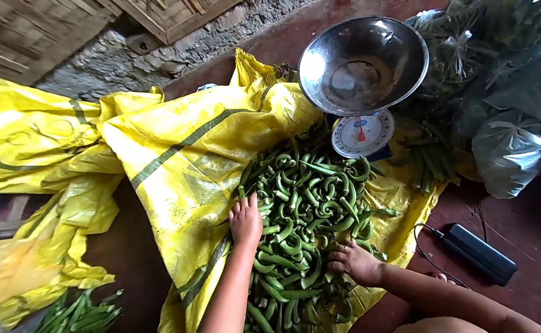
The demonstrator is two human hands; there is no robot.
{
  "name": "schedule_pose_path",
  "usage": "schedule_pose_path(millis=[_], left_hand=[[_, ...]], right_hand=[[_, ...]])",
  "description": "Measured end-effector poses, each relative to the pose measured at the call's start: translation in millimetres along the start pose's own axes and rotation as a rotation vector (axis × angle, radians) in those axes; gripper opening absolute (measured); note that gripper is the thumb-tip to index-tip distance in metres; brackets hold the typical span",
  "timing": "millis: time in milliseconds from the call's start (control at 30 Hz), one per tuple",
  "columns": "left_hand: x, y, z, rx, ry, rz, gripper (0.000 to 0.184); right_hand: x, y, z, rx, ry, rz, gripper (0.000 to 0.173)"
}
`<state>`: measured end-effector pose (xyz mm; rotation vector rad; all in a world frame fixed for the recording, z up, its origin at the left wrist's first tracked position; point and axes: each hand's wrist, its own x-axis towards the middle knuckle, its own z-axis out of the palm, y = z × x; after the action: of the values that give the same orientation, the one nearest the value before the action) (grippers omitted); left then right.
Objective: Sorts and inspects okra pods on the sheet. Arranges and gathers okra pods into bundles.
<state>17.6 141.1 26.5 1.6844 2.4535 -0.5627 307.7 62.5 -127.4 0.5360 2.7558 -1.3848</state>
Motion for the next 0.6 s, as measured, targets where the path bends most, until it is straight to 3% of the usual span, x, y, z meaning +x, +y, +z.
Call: schedule_pose_path(millis=[100, 233, 333, 400, 533, 600], left_hand=[[-11.8, 11.7, 4.6, -0.067, 0.143, 0.223, 0.054], [-55.7, 62.0, 35.9, -0.03, -0.241, 0.635, 0.03], [-72.5, 77.5, 65.8, 0.115, -0.587, 0.644, 0.036], [-68.8, 78.5, 67.8, 0.152, -0.655, 0.65, 0.036], [-67.9, 92.3, 59.8, 0.24, -0.785, 0.582, 0.043], [-73.4, 102.7, 59.2, 0.331, -0.805, 0.543, 0.048]], right_hand=[[2.4, 2.4, -23.2, 0.021, 0.181, 0.02, 0.045], [4.3, 7.8, -62.8, -0.009, 0.454, 0.092, 0.038], [-0.5, 8.6, -91.1, 0.036, 0.492, 0.209, 0.037], [-4.3, 9.0, -101.6, 0.069, 0.558, 0.28, 0.04], [-17.0, 8.5, -111.2, 0.046, 0.657, 0.442, 0.068], [-22.9, 9.0, -105.8, 0.067, 0.839, 0.382, 0.063]])
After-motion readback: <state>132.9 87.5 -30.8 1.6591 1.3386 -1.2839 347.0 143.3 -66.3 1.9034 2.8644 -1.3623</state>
